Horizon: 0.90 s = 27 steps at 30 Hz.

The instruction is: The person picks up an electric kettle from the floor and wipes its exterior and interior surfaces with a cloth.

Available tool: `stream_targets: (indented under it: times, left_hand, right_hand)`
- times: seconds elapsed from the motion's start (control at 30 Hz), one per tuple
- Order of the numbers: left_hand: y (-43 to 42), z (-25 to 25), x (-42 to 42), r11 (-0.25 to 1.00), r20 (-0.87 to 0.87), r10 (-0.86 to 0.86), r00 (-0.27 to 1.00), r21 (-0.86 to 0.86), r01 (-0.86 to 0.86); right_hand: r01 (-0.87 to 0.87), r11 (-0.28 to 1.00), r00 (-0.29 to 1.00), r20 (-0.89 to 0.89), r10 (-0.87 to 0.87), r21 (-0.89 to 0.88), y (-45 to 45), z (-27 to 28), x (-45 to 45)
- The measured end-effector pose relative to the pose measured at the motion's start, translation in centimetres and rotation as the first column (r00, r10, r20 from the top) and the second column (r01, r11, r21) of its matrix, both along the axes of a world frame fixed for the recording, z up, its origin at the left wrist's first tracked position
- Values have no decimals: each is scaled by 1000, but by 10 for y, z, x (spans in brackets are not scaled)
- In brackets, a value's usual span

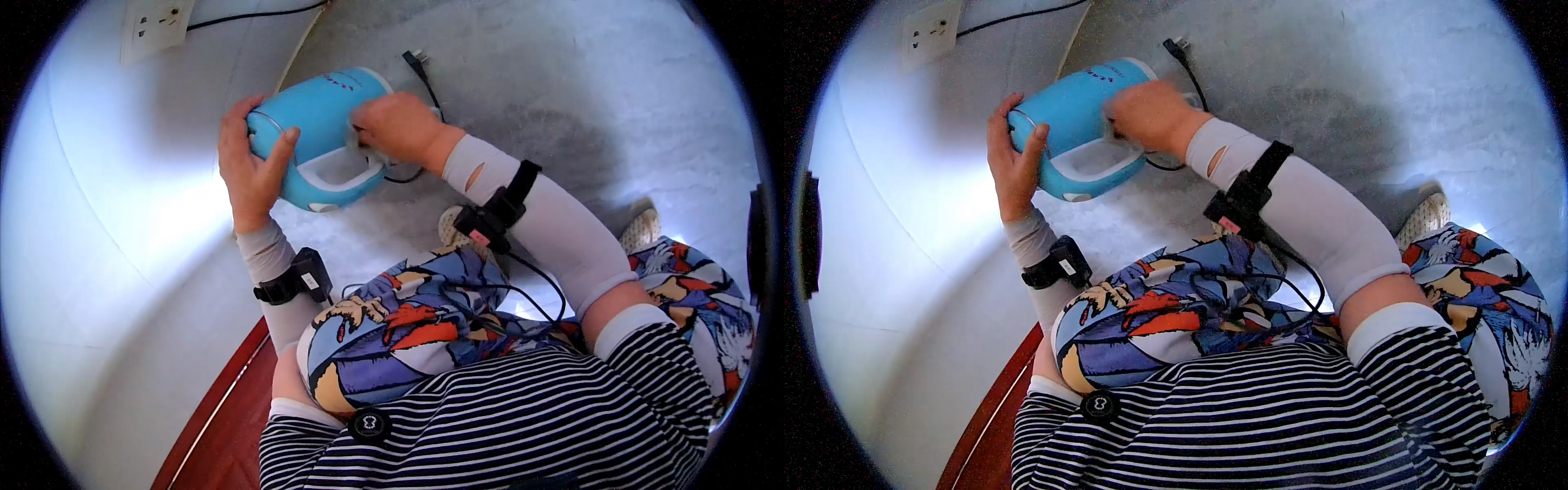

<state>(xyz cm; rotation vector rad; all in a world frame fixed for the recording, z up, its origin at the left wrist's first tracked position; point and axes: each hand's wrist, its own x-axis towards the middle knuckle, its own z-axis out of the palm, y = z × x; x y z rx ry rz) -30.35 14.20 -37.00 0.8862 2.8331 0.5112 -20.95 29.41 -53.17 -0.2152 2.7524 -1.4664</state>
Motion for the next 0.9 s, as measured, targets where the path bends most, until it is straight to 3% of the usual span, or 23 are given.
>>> stream_targets:
  times: [0.07, 0.17, 0.3, 0.37, 0.47, 0.6, 0.7, 0.83, 0.9]
  left_hand:
    - [0, -3, -3, 999, -22, -41, 999, 6, 41]
    - [-2, -4, -6, 996, -49, -85, 995, 17, 86]
    - [-1, -3, -1, 997, -55, -69, 996, 39, 71]
    - [0, -3, -2, 998, -49, -54, 997, 29, 56]
    - [-1, -6, -2, 999, -29, -34, 999, 15, 35]
    - [-1, -10, -2, 1000, -22, 4, 1000, 13, -3]
    - [-6, -16, -7, 999, -8, 11, 1000, 31, -10]
    - [-4, -20, -9, 999, -8, 23, 1000, 33, -23]
    - [-6, -21, -12, 999, 7, 28, 1000, 34, -29]
  right_hand:
    - [69, 961, 984, -143, -110, -266, 0, 27, -4]
    - [88, 929, 967, -195, -167, -360, -2, 54, -17]
    - [8, 949, 994, -102, -42, -315, 21, 20, -21]
    - [13, 988, 992, 129, 7, -152, 21, -22, -16]
    - [78, 983, 981, 190, -46, -166, 11, -45, -4]
    - [-5, 987, 993, 115, 24, -161, 5, -46, 9]
    - [-123, 968, 965, 202, 168, -218, -3, -27, 23]
    - [-172, 967, 952, 219, 212, -188, -1, 1, 29]
    - [-214, 886, 968, 31, 248, -411, -3, 15, 28]
